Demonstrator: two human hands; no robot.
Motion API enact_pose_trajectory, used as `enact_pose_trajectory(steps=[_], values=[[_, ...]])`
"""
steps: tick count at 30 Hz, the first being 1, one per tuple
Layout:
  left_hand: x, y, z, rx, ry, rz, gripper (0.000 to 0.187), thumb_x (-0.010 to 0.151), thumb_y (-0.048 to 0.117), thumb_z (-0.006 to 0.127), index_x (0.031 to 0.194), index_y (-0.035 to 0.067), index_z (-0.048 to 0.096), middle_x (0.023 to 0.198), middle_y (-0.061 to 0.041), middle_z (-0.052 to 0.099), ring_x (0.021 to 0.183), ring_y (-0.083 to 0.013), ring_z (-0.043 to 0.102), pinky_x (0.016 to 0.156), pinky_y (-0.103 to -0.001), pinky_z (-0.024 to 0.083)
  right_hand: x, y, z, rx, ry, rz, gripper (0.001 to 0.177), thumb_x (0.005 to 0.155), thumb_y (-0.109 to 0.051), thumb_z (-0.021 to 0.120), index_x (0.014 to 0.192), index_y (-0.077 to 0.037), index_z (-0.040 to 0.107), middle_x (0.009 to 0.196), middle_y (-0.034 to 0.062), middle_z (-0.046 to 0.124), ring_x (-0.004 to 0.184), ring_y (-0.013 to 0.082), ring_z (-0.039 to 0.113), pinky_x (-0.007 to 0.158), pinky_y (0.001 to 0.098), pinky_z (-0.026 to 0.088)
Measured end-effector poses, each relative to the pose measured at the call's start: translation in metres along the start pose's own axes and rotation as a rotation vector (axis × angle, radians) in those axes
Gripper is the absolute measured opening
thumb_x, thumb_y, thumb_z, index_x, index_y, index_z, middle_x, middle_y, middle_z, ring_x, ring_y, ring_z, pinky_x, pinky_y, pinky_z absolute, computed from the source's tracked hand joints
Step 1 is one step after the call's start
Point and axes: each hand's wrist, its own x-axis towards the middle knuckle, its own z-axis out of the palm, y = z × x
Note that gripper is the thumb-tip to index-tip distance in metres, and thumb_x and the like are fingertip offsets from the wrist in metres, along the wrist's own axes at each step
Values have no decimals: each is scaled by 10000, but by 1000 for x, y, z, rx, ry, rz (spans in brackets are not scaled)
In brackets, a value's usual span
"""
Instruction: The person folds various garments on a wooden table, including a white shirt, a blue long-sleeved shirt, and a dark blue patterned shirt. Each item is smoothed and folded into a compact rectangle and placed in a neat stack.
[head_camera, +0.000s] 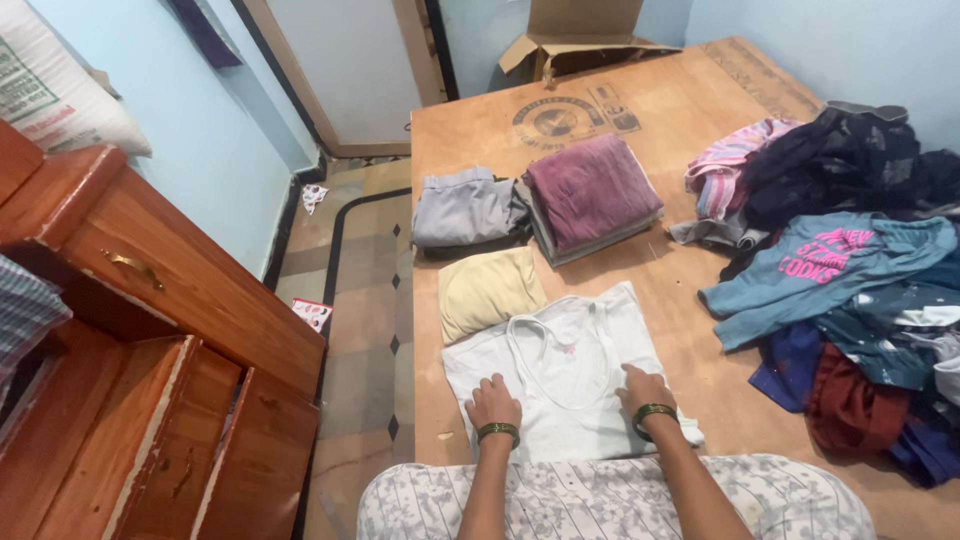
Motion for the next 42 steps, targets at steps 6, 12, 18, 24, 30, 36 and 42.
enact_pose_trajectory(steps=[6, 12, 18, 24, 30, 36, 42], values=[[-54, -19, -11, -122, -222, -258, 886, 887, 463, 736, 1568, 278, 200, 1658, -20, 168, 1542, -264, 191, 1147, -636, 326, 1, -10, -4, -149, -37, -54, 739, 884, -380, 730, 1530, -275, 387, 1668, -35, 263, 1463, 295, 358, 1122, 467, 431], [-84, -39, 5, -161, -44, -390, 1016, 856, 289, 773, 1646, 164, 147, 1632, -132, 240, 1451, -336, 361, 1144, -411, 444, 5, -23, -25, -147, -101, 48, 695, 913, -381, 706, 1536, -339, 402, 1675, -34, 265, 1481, 302, 345, 1144, 483, 411], [-86, -51, 8, -401, -289, -593, 876, 853, 254, 757, 1554, 46, 274, 1421, -175, 601, 1246, -329, 658, 1070, -421, 514, 5, -29, -21, -130, 30, -68, 699, 900, -454, 722, 1515, -285, 435, 1641, 17, 322, 1469, 323, 369, 1152, 460, 410], [-48, -47, 8, -1222, 74, -333, 719, 709, 135, 762, 1368, -57, 547, 1277, -199, 687, 1146, -297, 673, 1001, -379, 513, -7, -32, 2, -1, -59, -151, 718, 876, -405, 737, 1513, -297, 423, 1660, 17, 308, 1419, 350, 449, 1146, 466, 432], [-31, 84, -2, -1189, -79, 63, 879, 762, 184, 720, 1540, 19, 346, 1354, -210, 600, 1171, -376, 631, 990, -433, 519, -10, 14, -16, 78, 138, -187, 677, 866, -394, 743, 1464, -237, 469, 1603, 78, 410, 1339, 376, 522, 1113, 443, 447], [-99, 145, -18, -482, -392, 259, 911, 854, 392, 745, 1579, 107, 272, 1223, -242, 656, 1160, -404, 632, 968, -507, 511, -33, 41, -2, 252, 145, -204, 651, 858, -371, 751, 1448, -228, 516, 1325, 183, 648, 1215, 357, 635, 1017, 430, 518], [-84, 115, -6, -511, -11, 259, 500, 879, 275, 692, 1361, 179, 599, 1182, -140, 663, 1130, -358, 609, 980, -483, 478, -39, 15, 9, 143, -39, -116, 465, 908, -371, 683, 1349, -246, 599, 1172, 86, 787, 1088, 273, 736, 961, 396, 570]])
